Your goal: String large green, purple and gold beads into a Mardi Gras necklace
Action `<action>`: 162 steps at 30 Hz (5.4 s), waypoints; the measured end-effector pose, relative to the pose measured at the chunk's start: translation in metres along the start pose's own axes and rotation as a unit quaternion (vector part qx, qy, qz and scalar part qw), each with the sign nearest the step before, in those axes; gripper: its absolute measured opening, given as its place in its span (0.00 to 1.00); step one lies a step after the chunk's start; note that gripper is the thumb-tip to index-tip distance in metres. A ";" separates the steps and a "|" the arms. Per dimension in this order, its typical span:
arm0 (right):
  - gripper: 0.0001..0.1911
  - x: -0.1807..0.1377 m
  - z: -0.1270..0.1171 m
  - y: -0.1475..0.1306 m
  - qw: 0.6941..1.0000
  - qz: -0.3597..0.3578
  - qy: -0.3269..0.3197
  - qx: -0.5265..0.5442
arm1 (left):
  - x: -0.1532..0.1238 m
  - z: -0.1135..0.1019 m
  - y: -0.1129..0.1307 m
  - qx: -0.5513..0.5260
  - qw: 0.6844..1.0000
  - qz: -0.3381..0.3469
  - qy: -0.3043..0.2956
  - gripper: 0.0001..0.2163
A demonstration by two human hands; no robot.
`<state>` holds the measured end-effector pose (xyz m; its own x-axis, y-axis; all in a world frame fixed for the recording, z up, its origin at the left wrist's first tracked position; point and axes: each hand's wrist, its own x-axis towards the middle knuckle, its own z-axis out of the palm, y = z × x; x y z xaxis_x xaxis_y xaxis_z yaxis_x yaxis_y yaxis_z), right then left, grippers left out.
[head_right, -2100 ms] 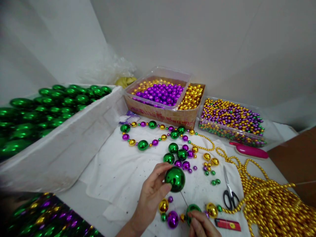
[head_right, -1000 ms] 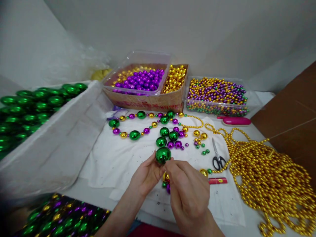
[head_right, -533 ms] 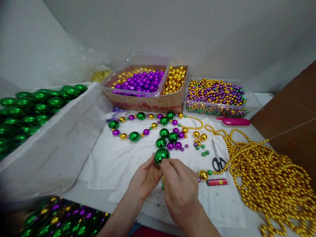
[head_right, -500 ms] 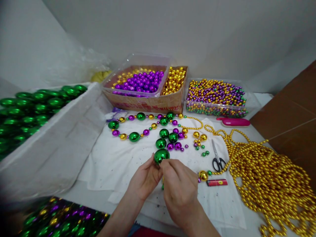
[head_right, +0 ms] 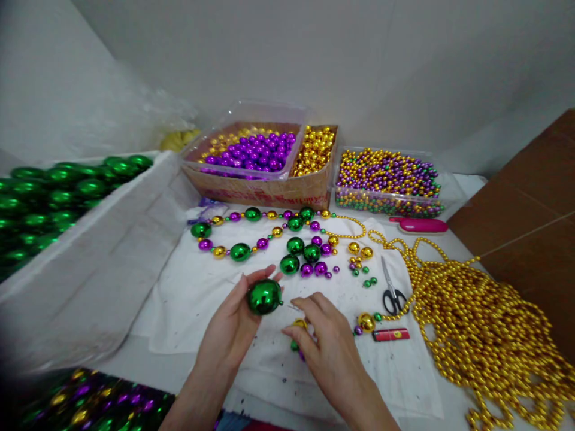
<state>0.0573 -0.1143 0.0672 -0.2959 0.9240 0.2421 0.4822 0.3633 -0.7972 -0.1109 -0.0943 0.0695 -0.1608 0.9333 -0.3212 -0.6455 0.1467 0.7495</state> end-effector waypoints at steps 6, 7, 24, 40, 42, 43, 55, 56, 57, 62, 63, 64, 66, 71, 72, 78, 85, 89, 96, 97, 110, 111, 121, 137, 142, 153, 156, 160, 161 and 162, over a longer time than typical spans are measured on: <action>0.15 0.009 -0.015 -0.029 0.997 -0.043 0.050 0.042 | -0.030 0.021 0.015 0.197 0.958 0.199 -0.064 0.12; 0.16 0.010 -0.010 -0.033 0.995 -0.048 0.036 0.075 | -0.034 0.025 0.016 0.193 0.958 0.198 -0.080 0.12; 0.16 -0.029 -0.044 0.031 0.820 0.261 0.266 0.435 | 0.106 0.067 -0.076 0.583 0.733 0.232 -0.263 0.09; 0.24 -0.056 -0.043 0.055 0.850 0.321 0.246 0.339 | 0.120 0.071 -0.082 0.472 0.834 0.109 -0.266 0.13; 0.24 -0.062 -0.043 0.054 0.868 0.329 0.232 0.291 | 0.108 0.064 -0.074 0.343 0.902 0.018 -0.261 0.15; 0.24 -0.065 -0.042 0.052 0.876 0.332 0.224 0.268 | 0.103 0.061 -0.071 0.259 0.931 -0.035 -0.255 0.14; 0.19 -0.067 -0.037 0.024 0.907 0.323 0.244 0.119 | 0.090 0.044 -0.071 0.020 0.966 -0.150 -0.211 0.11; 0.19 -0.067 -0.037 0.024 0.907 0.323 0.243 0.117 | 0.089 0.043 -0.071 0.020 0.966 -0.149 -0.210 0.11; 0.19 -0.067 -0.037 0.024 0.908 0.322 0.243 0.114 | 0.088 0.044 -0.071 0.021 0.967 -0.147 -0.209 0.11; 0.20 -0.071 -0.036 0.031 0.914 0.316 0.236 0.093 | 0.085 0.045 -0.069 0.022 0.971 -0.138 -0.194 0.11; 0.20 -0.072 -0.035 0.033 0.919 0.311 0.224 0.092 | 0.084 0.046 -0.069 0.022 0.972 -0.136 -0.190 0.12; 0.20 -0.071 -0.033 0.035 0.924 0.306 0.212 0.091 | 0.082 0.048 -0.070 0.021 0.973 -0.135 -0.187 0.13; 0.19 -0.066 -0.028 0.039 0.932 0.293 0.191 0.093 | 0.077 0.051 -0.071 0.026 0.971 -0.139 -0.190 0.13; 0.15 -0.042 -0.020 0.053 0.944 0.267 0.170 0.091 | 0.061 0.063 -0.075 0.082 0.956 -0.136 -0.245 0.06; 0.15 -0.039 -0.021 0.056 0.947 0.263 0.166 0.074 | 0.058 0.065 -0.074 0.095 0.956 -0.122 -0.250 0.06; 0.19 -0.028 -0.039 0.059 0.961 0.141 0.225 -0.081 | 0.046 0.078 -0.062 0.211 0.943 0.015 -0.256 0.05; 0.13 -0.027 -0.033 0.061 0.919 0.247 0.176 0.251 | 0.055 0.084 -0.066 0.225 0.940 0.022 -0.254 0.06; 0.16 -0.039 -0.035 0.074 0.828 0.322 0.254 0.383 | 0.079 0.070 -0.083 0.312 0.914 0.009 -0.260 0.10; 0.18 -0.054 -0.038 0.083 0.768 0.354 0.305 0.438 | 0.115 0.079 -0.103 0.485 0.828 0.175 -0.219 0.06; 0.18 -0.056 -0.037 0.083 0.766 0.356 0.302 0.442 | 0.119 0.081 -0.100 0.487 0.827 0.191 -0.206 0.06; 0.16 -0.059 -0.025 0.075 0.766 0.370 0.260 0.456 | 0.101 0.036 -0.082 0.618 0.732 0.259 -0.124 0.08; 0.16 -0.058 -0.024 0.073 0.768 0.370 0.255 0.456 | 0.100 0.037 -0.086 0.619 0.734 0.247 -0.133 0.08; 0.21 -0.076 -0.016 0.058 0.835 0.377 0.214 0.339 | 0.095 0.045 -0.078 0.262 0.952 -0.002 -0.158 0.13; 0.18 -0.088 -0.021 0.055 0.921 0.304 0.139 0.200 | 0.088 0.037 -0.079 0.007 0.986 -0.138 -0.091 0.04; 0.18 -0.084 -0.019 0.055 0.918 0.308 0.154 0.196 | 0.085 0.037 -0.079 0.022 0.987 -0.126 -0.093 0.06; 0.19 -0.071 -0.009 0.051 0.914 0.306 0.188 0.188 | 0.068 0.041 -0.090 0.030 0.984 -0.111 -0.139 0.16; 0.19 -0.074 -0.009 0.060 0.919 0.299 0.177 0.188 | 0.064 0.041 -0.087 0.025 0.985 -0.091 -0.144 0.18; 0.18 -0.081 -0.006 0.071 0.914 0.302 0.201 0.181 | 0.055 0.045 -0.079 0.002 0.981 -0.067 -0.183 0.19; 0.19 -0.082 -0.004 0.073 0.907 0.307 0.223 0.184 | 0.053 0.047 -0.076 -0.002 0.979 -0.062 -0.194 0.19; 0.20 -0.083 -0.003 0.075 0.899 0.311 0.241 0.192 | 0.050 0.048 -0.074 -0.003 0.977 -0.058 -0.205 0.19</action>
<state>0.1202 -0.1637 -0.0112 0.3695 0.9118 -0.1792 0.0826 -0.2243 -0.9710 -0.0349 -0.0429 0.0261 0.2252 0.9635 -0.1451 -0.6457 0.2590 0.7183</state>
